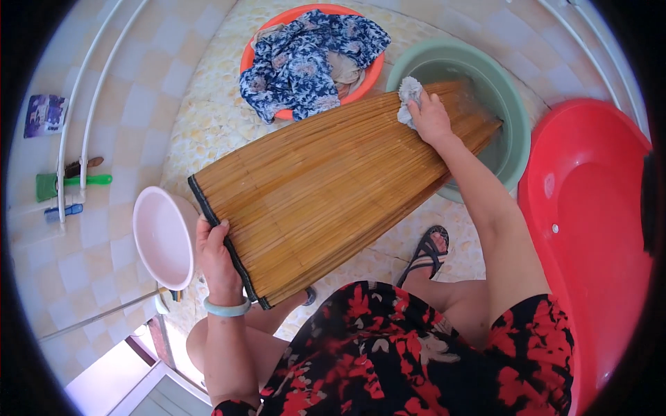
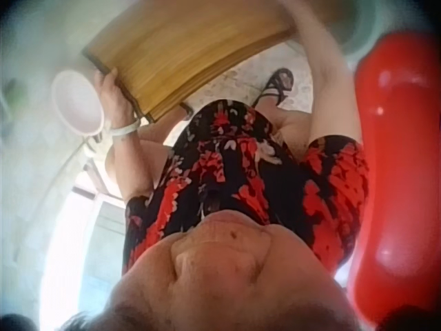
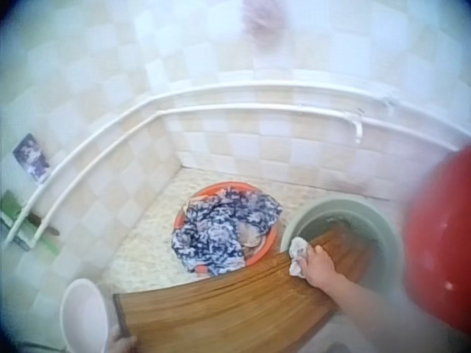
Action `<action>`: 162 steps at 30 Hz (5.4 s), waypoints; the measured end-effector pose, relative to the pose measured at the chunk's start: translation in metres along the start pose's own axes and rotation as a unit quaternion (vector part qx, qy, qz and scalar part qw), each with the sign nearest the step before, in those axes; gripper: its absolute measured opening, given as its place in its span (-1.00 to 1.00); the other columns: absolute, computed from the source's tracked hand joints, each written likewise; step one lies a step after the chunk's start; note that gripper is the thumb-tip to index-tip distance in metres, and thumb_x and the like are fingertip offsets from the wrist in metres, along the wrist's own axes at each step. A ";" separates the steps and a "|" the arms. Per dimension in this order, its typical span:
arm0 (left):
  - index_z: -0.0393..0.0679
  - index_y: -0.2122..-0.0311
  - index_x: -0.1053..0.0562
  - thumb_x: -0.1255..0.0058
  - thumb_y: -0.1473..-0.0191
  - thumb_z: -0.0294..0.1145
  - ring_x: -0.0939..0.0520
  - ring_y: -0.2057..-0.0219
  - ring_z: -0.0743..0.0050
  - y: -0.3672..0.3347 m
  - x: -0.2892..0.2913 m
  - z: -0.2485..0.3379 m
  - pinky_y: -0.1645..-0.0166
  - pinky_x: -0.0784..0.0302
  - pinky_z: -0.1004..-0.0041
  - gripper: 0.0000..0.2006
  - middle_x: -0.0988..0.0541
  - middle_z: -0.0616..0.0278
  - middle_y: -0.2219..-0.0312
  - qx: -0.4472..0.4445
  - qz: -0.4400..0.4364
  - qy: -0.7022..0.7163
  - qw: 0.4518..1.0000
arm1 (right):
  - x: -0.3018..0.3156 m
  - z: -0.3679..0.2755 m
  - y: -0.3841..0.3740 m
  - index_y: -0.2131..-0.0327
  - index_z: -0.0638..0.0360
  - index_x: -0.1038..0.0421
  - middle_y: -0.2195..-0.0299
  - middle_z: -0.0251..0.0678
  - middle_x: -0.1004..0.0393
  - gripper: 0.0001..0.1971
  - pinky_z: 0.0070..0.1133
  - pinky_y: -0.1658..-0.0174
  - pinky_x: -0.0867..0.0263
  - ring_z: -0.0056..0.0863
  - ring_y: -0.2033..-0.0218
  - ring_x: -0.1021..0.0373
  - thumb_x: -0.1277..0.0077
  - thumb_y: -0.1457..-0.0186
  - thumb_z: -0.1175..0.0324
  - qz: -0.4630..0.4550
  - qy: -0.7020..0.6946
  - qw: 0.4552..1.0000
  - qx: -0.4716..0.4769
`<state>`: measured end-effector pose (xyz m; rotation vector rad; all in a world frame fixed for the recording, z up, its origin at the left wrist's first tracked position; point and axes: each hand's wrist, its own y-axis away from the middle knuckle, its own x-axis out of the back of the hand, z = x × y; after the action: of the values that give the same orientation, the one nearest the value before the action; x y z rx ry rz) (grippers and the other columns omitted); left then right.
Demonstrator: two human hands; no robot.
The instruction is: The person wipes a folded bamboo mat using a wet cloth in a bathroom, periodically rinsing the cloth in a green basin.
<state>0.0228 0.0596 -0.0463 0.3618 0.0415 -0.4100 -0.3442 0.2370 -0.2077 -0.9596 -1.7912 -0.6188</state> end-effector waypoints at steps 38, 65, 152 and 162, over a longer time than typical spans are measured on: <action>-0.20 0.08 -0.35 0.38 -0.20 0.01 -0.42 0.13 0.42 -0.003 -0.008 0.006 -0.05 -0.24 0.42 -0.53 -0.47 0.22 0.19 0.046 0.016 0.036 0.998 | -0.003 0.039 -0.003 0.00 0.36 -0.16 0.05 0.07 -0.26 -0.48 -0.33 -0.04 -0.15 -0.06 0.02 -0.22 0.25 -0.11 0.11 -0.185 0.028 0.981 -0.052; -0.33 0.07 -0.33 0.56 -0.12 0.27 -0.39 0.07 0.33 0.004 -0.004 0.017 -0.06 -0.21 0.42 -0.25 -0.44 0.13 0.14 0.077 -0.033 0.167 0.982 | 0.014 -0.298 0.075 0.27 -0.13 -0.44 0.56 -0.40 -0.23 -0.70 -0.47 0.42 -0.19 -0.42 0.48 -0.29 -0.04 0.19 0.40 0.102 -0.263 0.819 0.499; -0.25 0.02 -0.32 0.12 -0.14 -0.14 -0.39 0.12 0.46 -0.005 -0.016 0.011 -0.01 -0.22 0.48 -0.58 -0.43 0.21 0.11 -0.015 0.083 -0.148 0.985 | 0.006 0.178 -0.057 0.14 0.10 -0.41 0.21 -0.03 -0.44 -0.50 -0.35 0.06 -0.24 -0.10 0.15 -0.36 0.12 0.09 -0.01 0.007 -0.042 0.964 -0.263; -0.30 0.00 -0.31 0.17 -0.16 -0.13 -0.38 0.06 0.41 -0.003 -0.014 0.010 -0.07 -0.19 0.46 -0.56 -0.41 0.15 0.07 -0.007 0.064 -0.126 0.990 | -0.003 -0.008 -0.004 0.18 0.12 -0.40 0.25 -0.12 -0.31 -0.67 -0.42 0.04 -0.19 -0.23 0.16 -0.26 -0.06 0.11 0.40 0.108 -0.237 0.966 0.010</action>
<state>0.0088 0.0593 -0.0367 0.2943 -0.2242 -0.3250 -0.3428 0.2276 -0.2077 -1.3515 -2.0587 -0.2418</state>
